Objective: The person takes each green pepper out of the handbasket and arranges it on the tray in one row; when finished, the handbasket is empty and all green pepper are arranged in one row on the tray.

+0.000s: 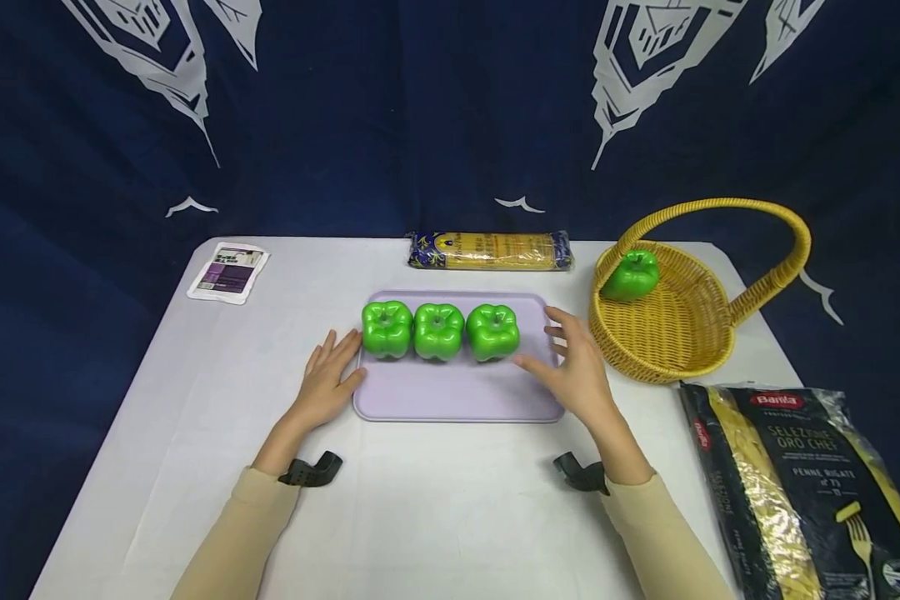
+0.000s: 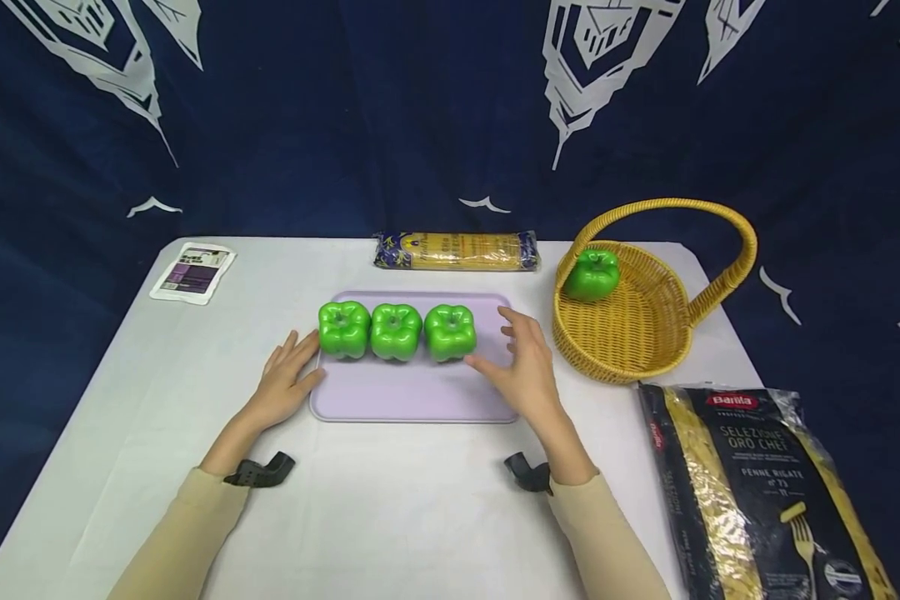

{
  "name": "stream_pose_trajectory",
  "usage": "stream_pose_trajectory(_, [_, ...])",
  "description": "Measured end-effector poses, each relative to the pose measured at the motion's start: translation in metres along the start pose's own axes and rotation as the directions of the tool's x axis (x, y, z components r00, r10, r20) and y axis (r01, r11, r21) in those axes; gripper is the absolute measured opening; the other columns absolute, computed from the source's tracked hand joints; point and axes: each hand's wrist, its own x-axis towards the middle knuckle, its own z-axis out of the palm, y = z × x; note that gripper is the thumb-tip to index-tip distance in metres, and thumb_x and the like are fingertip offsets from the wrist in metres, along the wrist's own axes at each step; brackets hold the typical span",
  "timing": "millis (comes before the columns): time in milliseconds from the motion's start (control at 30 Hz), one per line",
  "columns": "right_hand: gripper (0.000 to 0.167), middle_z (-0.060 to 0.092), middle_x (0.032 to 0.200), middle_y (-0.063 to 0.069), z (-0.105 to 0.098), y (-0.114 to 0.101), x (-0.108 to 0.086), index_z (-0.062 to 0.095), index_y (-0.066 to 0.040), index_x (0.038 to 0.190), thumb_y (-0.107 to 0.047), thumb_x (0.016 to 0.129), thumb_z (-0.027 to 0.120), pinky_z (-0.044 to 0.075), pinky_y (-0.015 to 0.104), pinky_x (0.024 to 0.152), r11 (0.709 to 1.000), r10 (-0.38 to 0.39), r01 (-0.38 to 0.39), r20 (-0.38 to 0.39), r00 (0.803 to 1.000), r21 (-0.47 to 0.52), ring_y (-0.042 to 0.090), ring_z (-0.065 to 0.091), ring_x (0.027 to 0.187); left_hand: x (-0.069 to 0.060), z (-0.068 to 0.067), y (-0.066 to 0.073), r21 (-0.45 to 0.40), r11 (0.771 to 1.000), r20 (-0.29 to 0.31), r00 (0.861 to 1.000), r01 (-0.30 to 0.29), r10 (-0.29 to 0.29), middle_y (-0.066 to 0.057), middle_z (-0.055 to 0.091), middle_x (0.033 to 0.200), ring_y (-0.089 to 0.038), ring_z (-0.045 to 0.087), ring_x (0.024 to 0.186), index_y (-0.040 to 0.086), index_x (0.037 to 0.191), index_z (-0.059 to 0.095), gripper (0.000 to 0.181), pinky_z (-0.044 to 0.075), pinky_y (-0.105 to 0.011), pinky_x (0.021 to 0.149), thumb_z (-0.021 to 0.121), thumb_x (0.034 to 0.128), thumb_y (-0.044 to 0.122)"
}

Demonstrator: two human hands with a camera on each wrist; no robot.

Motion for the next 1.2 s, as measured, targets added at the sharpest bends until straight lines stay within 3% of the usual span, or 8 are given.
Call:
stream_pose_trajectory(167, [0.07,0.051,0.135,0.026,-0.037,0.018,0.0,0.047,0.006,0.138,-0.006,0.078,0.081,0.05,0.05,0.098,1.0,0.012,-0.014,-0.091,0.996,-0.02,0.041,0.055,0.121,-0.001,-0.001,0.002,0.006,1.0,0.005,1.0,-0.003,0.003,-0.02,0.025,0.159,-0.043,0.001,0.151,-0.002,0.151,0.03,0.059,-0.005,-0.058,0.12,0.05,0.0982,0.016])
stream_pose_trajectory(267, [0.067,0.053,0.133,0.024,-0.061,0.025,0.004,0.049,0.005,0.137,-0.007,0.079,0.081,0.051,0.046,0.098,0.996,0.064,-0.073,-0.197,0.978,-0.042,0.039,0.056,0.121,-0.001,-0.002,0.002,0.003,1.0,0.006,1.0,-0.005,0.004,-0.021,0.025,0.159,-0.043,0.001,0.151,-0.002,0.151,0.03,0.059,-0.005,-0.058,0.12,0.05,0.0981,0.016])
stream_pose_trajectory(400, [0.066,0.054,0.137,0.016,-0.091,0.035,0.014,0.051,-0.003,0.139,-0.014,0.081,0.081,0.052,0.034,0.1,0.983,0.157,-0.181,-0.358,0.92,-0.035,0.032,0.057,0.123,0.0,-0.002,0.001,0.004,1.0,0.003,1.0,-0.005,0.005,-0.021,0.025,0.159,-0.042,0.001,0.151,-0.002,0.151,0.03,0.059,-0.005,-0.058,0.12,0.05,0.0982,0.016])
stream_pose_trajectory(500, [0.067,0.052,0.143,0.009,-0.108,0.044,0.024,0.048,-0.01,0.143,-0.019,0.083,0.079,0.05,0.033,0.103,0.967,0.23,-0.254,-0.429,0.874,0.002,0.026,0.055,0.127,0.0,-0.001,-0.001,0.01,1.0,-0.001,1.0,-0.001,0.001,-0.021,0.026,0.159,-0.042,0.002,0.151,-0.002,0.151,0.03,0.06,-0.005,-0.059,0.12,0.049,0.0982,0.018])
stream_pose_trajectory(600, [0.071,0.046,0.149,0.004,-0.121,0.052,0.032,0.042,-0.018,0.147,-0.028,0.085,0.076,0.047,0.036,0.106,0.944,0.309,-0.329,-0.448,0.839,0.035,0.021,0.05,0.132,0.0,-0.001,0.0,0.004,1.0,0.003,1.0,0.006,-0.006,-0.021,0.026,0.159,-0.042,0.002,0.151,-0.001,0.151,0.03,0.06,-0.005,-0.058,0.12,0.049,0.0984,0.019])
stream_pose_trajectory(700, [0.075,0.039,0.154,0.002,-0.129,0.06,0.041,0.036,-0.023,0.15,-0.036,0.086,0.074,0.045,0.038,0.108,0.921,0.366,-0.386,-0.441,0.819,0.049,0.02,0.046,0.136,-0.001,0.0,0.0,-0.002,1.0,0.013,1.0,0.006,-0.006,-0.021,0.025,0.159,-0.042,0.002,0.151,-0.001,0.151,0.029,0.06,-0.005,-0.058,0.12,0.049,0.0985,0.019])
stream_pose_trajectory(833, [0.078,0.032,0.157,0.004,-0.13,0.069,0.053,0.031,-0.025,0.153,-0.038,0.087,0.071,0.043,0.042,0.11,0.907,0.403,-0.415,-0.406,0.82,0.063,0.023,0.041,0.14,0.0,0.0,-0.001,-0.006,1.0,0.018,1.0,0.009,-0.009,-0.02,0.025,0.16,-0.042,0.001,0.151,-0.001,0.152,0.029,0.06,-0.006,-0.057,0.12,0.049,0.0984,0.018])
stream_pose_trajectory(1200, [0.08,0.033,0.156,0.014,-0.117,0.086,0.068,0.028,-0.015,0.154,-0.033,0.088,0.07,0.039,0.048,0.111,0.924,0.368,-0.381,-0.357,0.859,0.036,0.034,0.04,0.139,0.0,0.001,-0.003,-0.008,1.0,0.015,1.0,0.003,-0.003,-0.02,0.025,0.16,-0.042,0.0,0.151,0.0,0.152,0.029,0.06,-0.006,-0.057,0.12,0.05,0.0984,0.017])
